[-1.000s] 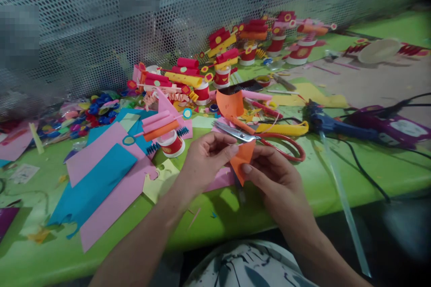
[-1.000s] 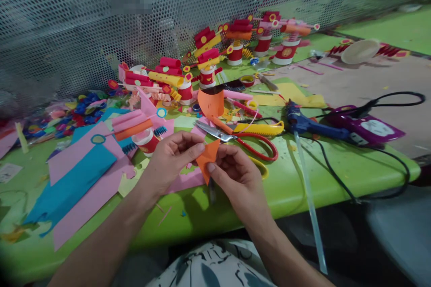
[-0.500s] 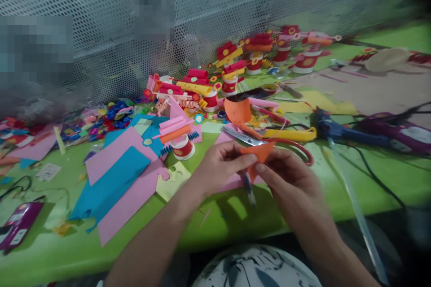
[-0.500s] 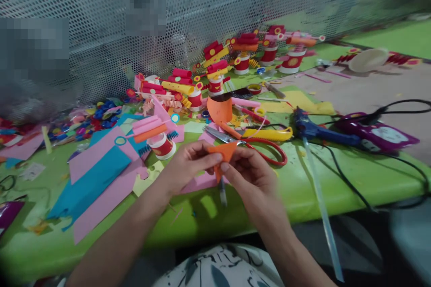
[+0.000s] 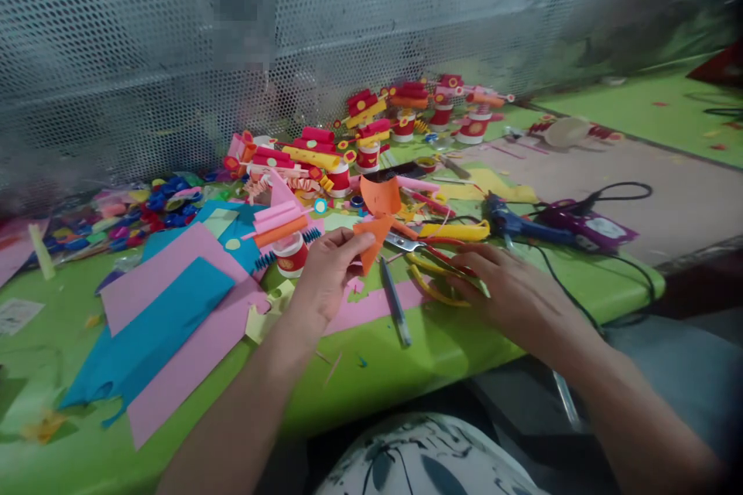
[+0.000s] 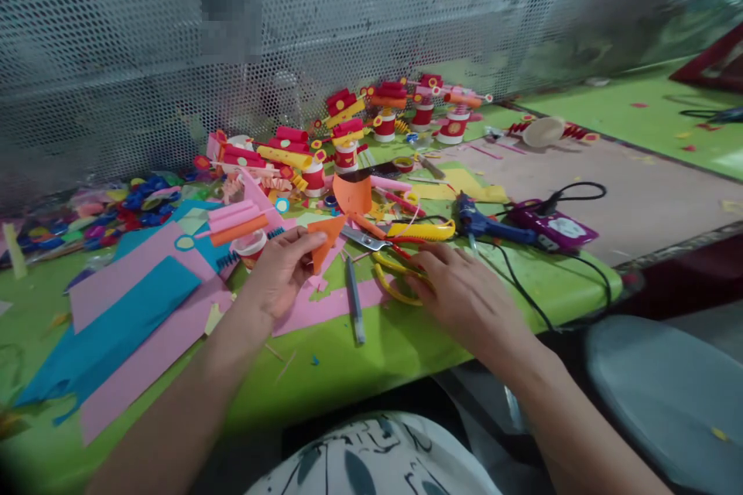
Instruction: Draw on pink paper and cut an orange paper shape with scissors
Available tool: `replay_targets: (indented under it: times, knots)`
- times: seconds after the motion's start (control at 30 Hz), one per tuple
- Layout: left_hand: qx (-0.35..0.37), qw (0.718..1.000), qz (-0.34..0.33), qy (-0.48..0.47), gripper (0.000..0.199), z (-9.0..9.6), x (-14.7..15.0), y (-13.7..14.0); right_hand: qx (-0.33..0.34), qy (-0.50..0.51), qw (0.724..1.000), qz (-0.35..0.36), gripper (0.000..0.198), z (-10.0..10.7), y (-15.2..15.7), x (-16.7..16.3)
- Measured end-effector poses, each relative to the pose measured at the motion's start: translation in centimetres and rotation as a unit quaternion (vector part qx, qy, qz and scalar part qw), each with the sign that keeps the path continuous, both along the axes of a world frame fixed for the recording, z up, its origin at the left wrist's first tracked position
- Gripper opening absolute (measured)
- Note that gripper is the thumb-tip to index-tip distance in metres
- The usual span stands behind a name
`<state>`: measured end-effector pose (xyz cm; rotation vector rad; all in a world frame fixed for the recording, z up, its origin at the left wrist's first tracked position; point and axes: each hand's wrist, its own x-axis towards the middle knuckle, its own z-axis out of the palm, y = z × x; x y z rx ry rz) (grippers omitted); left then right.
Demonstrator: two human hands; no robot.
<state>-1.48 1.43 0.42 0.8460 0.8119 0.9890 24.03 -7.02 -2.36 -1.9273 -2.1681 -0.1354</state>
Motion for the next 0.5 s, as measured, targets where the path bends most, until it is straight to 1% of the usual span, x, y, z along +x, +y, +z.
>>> replay_targets:
  times: [0.1, 0.2, 0.27, 0.37, 0.5]
  knots:
    - [-0.015, 0.999, 0.019, -0.033, 0.032, 0.3, 0.0, 0.0, -0.048, -0.021, 0.999, 0.014, 0.025, 0.0, 1.0, -0.4]
    - [-0.031, 0.997, 0.05, -0.04, 0.039, 0.7, -0.1, 0.1, -0.055, -0.016, 0.998, 0.011, 0.024, 0.4, 1.5, -1.0]
    - [-0.035, 0.997, 0.065, -0.039, 0.04, 0.9, -0.1, 0.1, -0.054, -0.001, 0.998, 0.011, 0.025, 0.5, 1.7, -1.2]
    - [-0.037, 0.995, 0.08, -0.051, 0.037, 1.0, -0.1, 0.2, -0.051, 0.045, 0.998, 0.019, 0.025, 0.6, 1.8, -0.8]
    - [-0.054, 0.992, 0.092, -0.068, 0.03, 1.1, 0.0, 0.1, -0.047, 0.154, 0.987, 0.03, 0.019, 0.9, 1.5, 0.5]
